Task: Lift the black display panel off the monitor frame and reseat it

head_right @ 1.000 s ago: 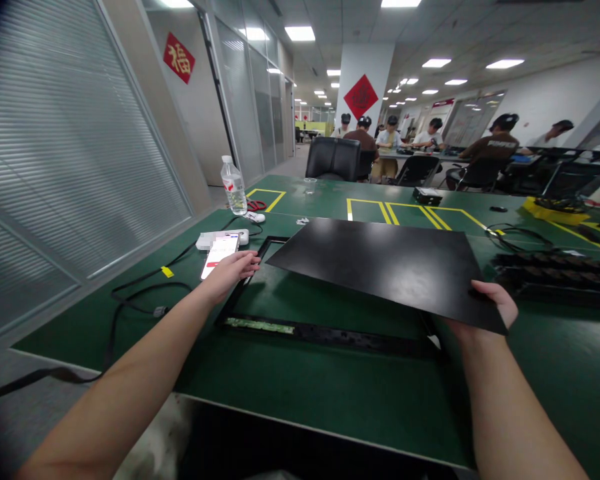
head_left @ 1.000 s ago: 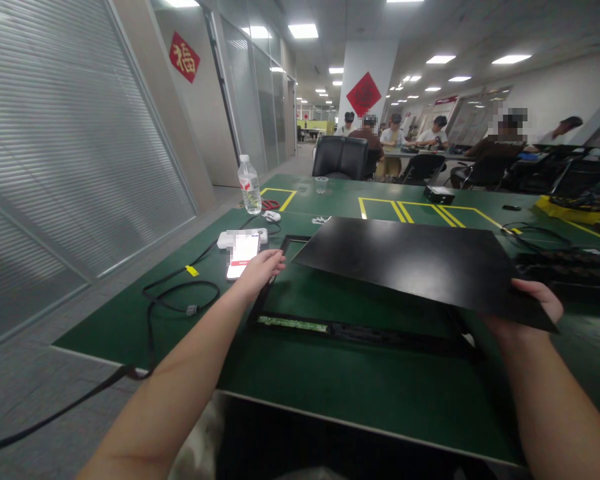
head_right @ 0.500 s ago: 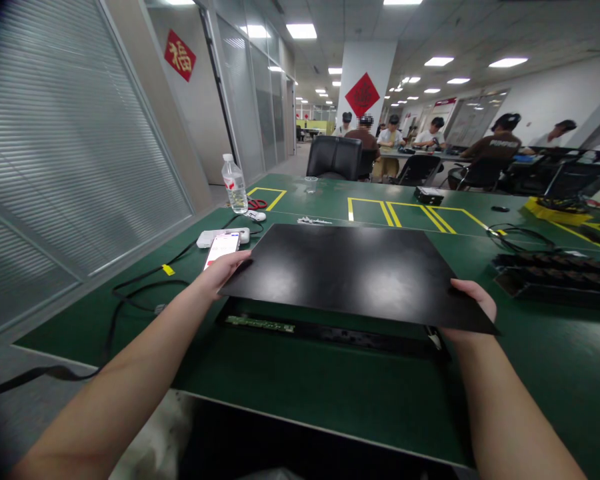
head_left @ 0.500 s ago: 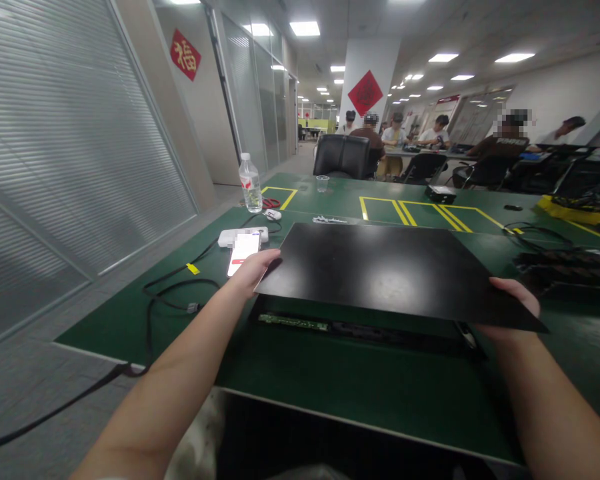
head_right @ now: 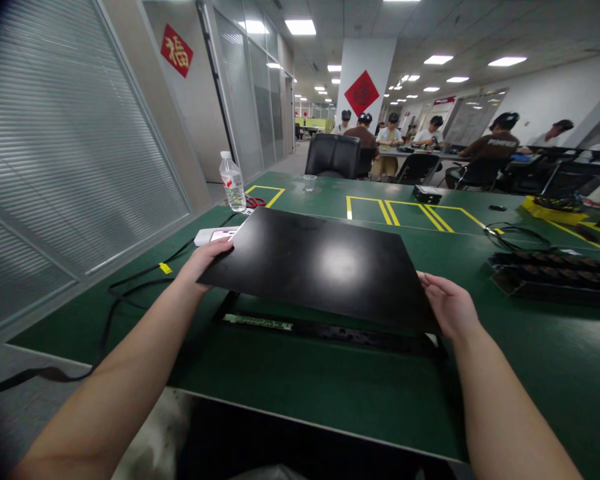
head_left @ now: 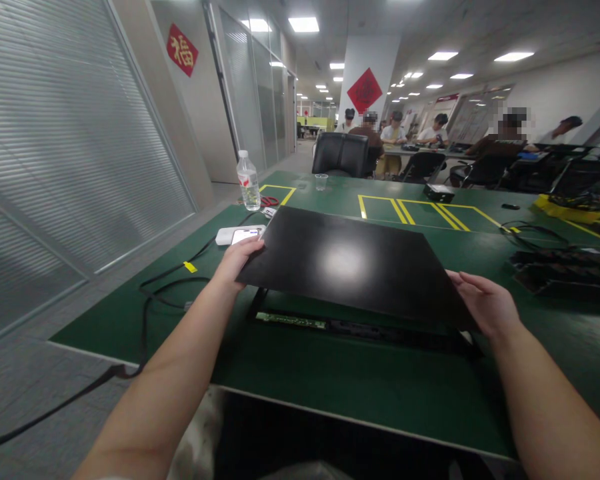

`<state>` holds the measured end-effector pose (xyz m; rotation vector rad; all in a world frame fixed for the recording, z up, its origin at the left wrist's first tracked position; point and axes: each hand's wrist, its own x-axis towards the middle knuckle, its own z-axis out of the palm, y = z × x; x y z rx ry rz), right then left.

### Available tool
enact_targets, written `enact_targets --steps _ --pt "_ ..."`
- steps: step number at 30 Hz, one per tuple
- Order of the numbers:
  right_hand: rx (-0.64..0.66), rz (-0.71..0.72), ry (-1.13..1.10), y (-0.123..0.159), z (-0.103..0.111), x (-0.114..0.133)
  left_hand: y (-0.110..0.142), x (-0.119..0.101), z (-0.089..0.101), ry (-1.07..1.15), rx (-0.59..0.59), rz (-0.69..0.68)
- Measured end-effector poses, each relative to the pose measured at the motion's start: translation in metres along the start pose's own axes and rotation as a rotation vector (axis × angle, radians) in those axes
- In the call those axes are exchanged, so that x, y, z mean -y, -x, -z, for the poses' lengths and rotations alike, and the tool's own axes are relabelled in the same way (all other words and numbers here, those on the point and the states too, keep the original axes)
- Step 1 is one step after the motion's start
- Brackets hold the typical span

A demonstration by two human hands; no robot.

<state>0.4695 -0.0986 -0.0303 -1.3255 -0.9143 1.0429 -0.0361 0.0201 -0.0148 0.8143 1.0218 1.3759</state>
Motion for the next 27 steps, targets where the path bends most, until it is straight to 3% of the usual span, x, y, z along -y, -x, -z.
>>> enact_targets --steps 3,8,18,27 --pt "-0.027 -0.074 -0.008 -0.007 0.005 -0.004 0.001 0.000 -0.004 0.008 0.018 -0.031" --pt "-0.081 -0.114 -0.014 -0.010 0.009 -0.005 0.006 0.000 -0.012 0.023 -0.118 -0.075" --pt "-0.131 -0.128 0.030 -0.004 0.000 -0.002 0.002 -0.008 0.003 -0.001 -0.023 -0.056" --pt "-0.151 -0.105 0.110 -0.004 -0.001 -0.001 0.017 -0.009 -0.018 -0.043 -0.191 -0.021"
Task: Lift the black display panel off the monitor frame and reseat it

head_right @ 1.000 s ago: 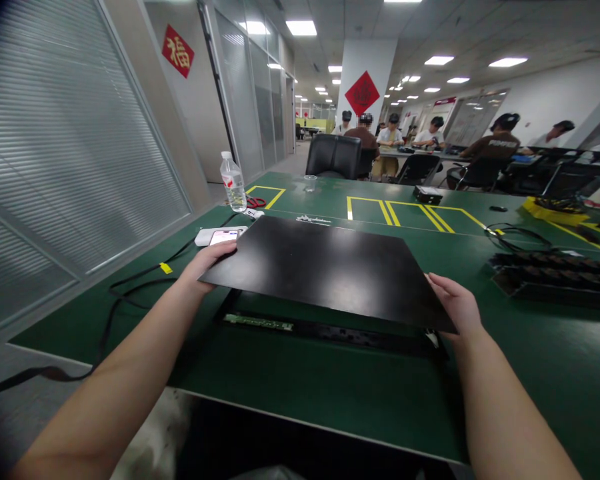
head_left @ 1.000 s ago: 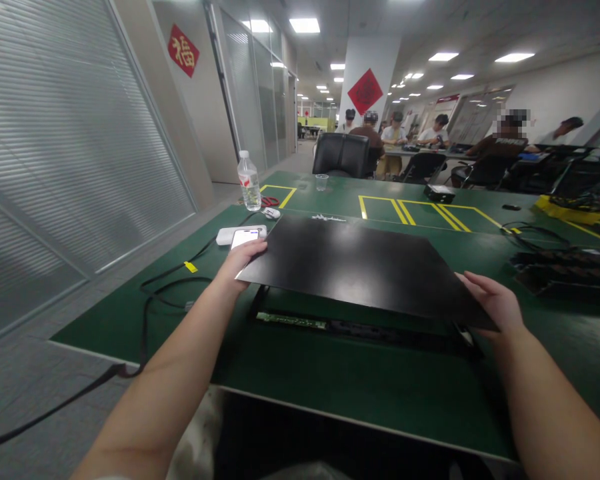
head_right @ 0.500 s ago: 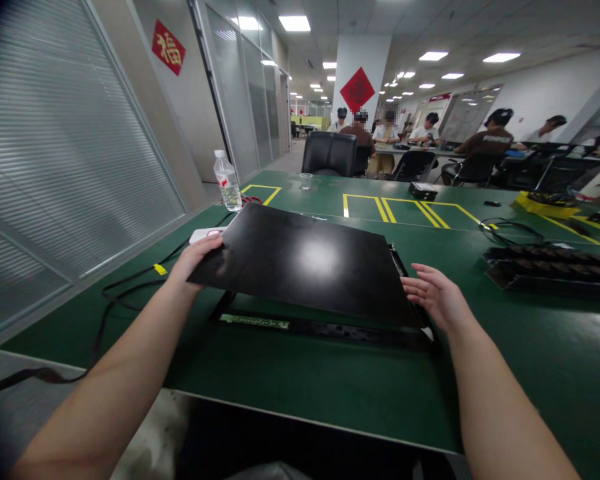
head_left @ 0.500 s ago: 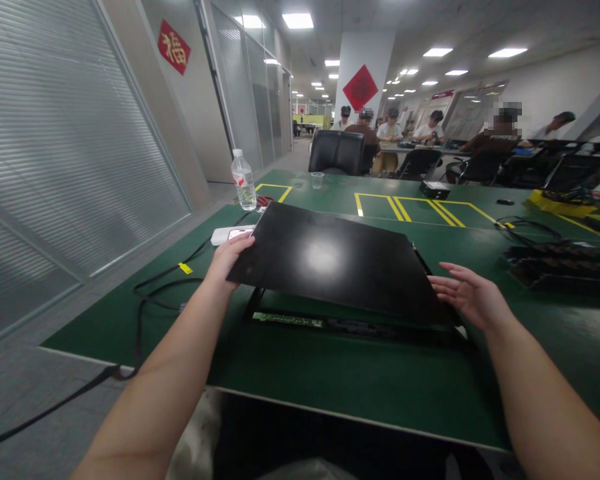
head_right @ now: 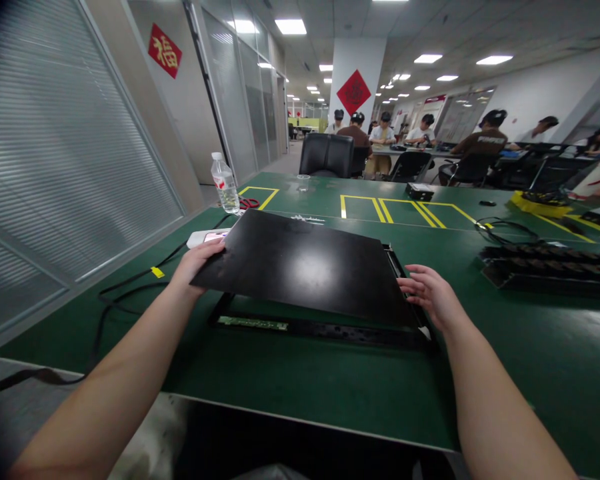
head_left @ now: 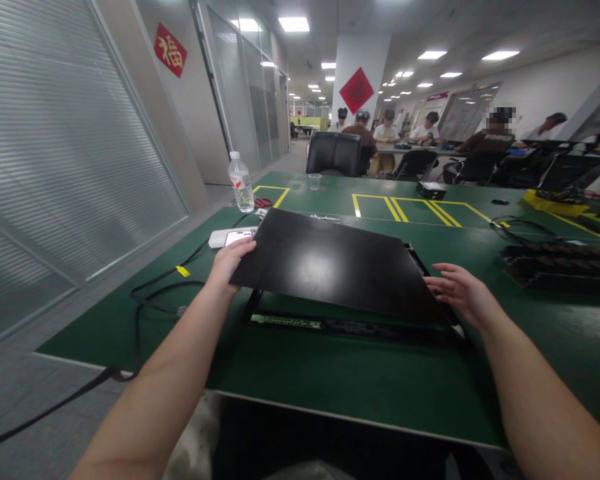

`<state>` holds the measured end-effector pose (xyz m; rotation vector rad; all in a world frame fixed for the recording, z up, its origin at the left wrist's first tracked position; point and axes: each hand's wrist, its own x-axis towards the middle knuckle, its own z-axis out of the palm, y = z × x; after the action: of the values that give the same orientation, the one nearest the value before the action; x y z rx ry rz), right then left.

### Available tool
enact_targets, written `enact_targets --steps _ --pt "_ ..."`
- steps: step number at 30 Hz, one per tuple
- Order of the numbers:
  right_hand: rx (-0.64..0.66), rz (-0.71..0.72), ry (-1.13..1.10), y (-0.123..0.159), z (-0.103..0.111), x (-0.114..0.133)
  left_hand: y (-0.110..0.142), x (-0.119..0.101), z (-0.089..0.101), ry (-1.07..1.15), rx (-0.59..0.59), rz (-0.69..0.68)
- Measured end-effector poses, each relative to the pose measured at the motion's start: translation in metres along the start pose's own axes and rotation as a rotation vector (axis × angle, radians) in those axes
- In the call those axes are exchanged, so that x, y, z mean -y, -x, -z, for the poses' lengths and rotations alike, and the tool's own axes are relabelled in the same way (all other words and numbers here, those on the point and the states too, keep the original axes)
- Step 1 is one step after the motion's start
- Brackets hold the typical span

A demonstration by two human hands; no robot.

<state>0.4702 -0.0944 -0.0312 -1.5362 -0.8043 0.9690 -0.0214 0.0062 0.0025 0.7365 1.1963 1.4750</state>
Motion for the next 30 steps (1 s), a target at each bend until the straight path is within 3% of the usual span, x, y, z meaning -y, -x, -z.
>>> enact_targets --steps 5,14,30 --pt "-0.035 0.018 0.041 -0.008 0.007 -0.005 0.001 0.006 -0.002 -0.007 0.016 -0.012" --pt "-0.154 0.042 0.059 -0.015 0.012 -0.012 -0.001 0.026 0.000 -0.177 0.191 -0.040" --pt "-0.199 0.079 0.116 -0.015 0.008 -0.012 -0.006 0.035 0.002 -0.250 0.159 -0.029"
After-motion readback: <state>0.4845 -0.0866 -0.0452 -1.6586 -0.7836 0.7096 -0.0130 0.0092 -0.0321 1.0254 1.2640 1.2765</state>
